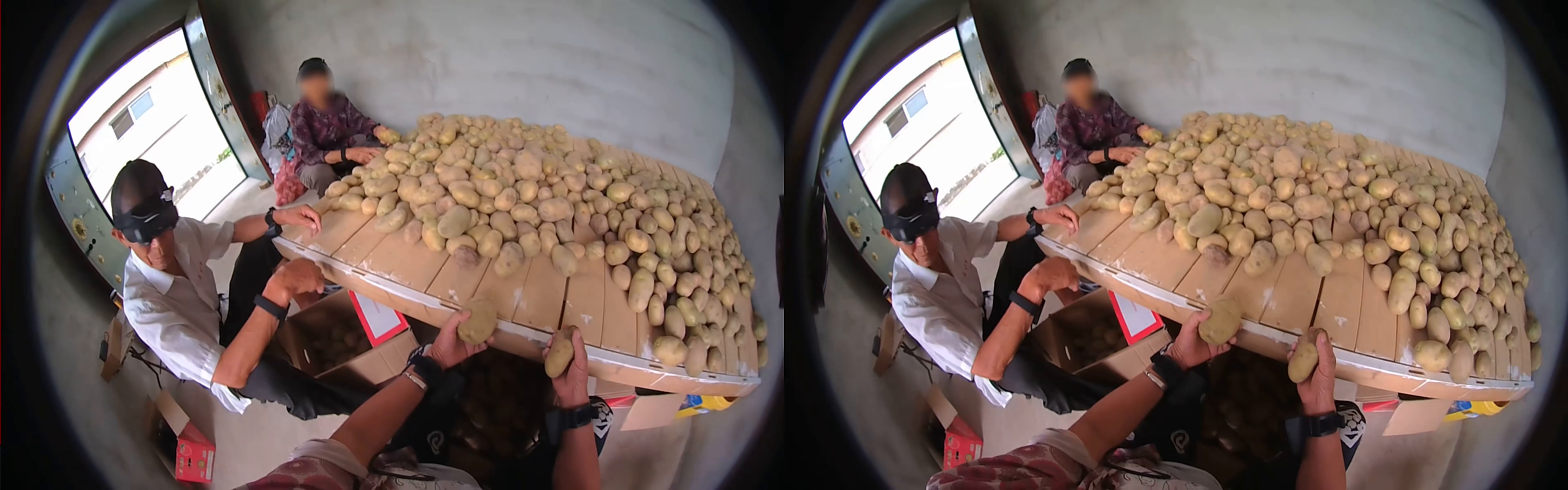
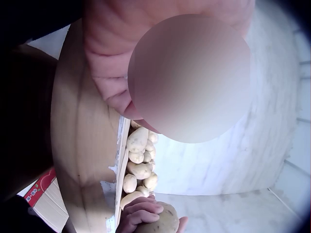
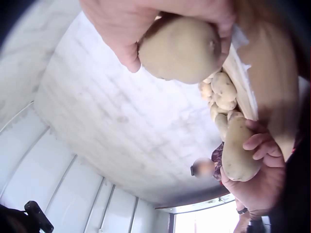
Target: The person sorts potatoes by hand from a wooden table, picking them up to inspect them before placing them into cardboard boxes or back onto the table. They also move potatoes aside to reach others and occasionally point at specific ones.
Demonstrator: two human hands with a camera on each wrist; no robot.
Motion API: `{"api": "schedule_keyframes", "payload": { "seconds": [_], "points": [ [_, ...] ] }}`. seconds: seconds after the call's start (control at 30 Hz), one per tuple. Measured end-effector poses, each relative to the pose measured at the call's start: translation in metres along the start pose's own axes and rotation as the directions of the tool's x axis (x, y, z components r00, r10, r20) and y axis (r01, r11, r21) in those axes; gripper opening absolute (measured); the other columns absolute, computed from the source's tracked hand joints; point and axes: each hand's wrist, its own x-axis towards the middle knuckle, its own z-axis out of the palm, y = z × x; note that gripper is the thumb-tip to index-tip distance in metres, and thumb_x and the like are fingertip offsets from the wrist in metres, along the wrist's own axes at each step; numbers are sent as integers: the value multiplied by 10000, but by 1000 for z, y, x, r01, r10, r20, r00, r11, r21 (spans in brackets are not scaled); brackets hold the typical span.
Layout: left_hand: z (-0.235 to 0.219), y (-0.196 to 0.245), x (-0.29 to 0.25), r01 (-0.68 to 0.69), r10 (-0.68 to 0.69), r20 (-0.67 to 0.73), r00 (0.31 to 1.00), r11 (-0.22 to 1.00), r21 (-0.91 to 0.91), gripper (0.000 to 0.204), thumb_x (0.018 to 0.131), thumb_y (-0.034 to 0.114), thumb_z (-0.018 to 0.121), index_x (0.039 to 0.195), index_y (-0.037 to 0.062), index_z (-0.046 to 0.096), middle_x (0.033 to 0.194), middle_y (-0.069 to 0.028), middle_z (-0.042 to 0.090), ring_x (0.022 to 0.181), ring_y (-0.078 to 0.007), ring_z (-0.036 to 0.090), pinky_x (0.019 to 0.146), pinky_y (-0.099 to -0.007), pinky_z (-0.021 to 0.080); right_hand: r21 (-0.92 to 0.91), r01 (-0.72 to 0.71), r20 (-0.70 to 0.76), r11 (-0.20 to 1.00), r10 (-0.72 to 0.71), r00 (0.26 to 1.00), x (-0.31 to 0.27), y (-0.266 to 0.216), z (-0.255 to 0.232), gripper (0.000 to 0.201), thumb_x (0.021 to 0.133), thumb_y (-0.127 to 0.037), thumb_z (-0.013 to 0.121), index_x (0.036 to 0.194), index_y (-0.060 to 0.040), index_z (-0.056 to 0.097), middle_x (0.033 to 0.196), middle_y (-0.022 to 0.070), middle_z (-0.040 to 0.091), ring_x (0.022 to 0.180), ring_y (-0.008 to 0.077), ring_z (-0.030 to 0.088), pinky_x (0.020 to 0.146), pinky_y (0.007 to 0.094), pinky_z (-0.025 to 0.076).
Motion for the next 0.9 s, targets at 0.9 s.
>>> {"api": "schedule_keyframes", "payload": {
  "seconds": [0.9],
  "points": [
    [7,-10,-3,-132,125,-90,988,988,-75,452,841,404,524,1214,155,472,1072,-22,588,903,-157,572,735,-308,464,7,-116,-70,993,116,991,14,9,-17,460,911,-468,413,1112,-66,512,921,83,550,802,175,526,694,282,471]
  ]
}}
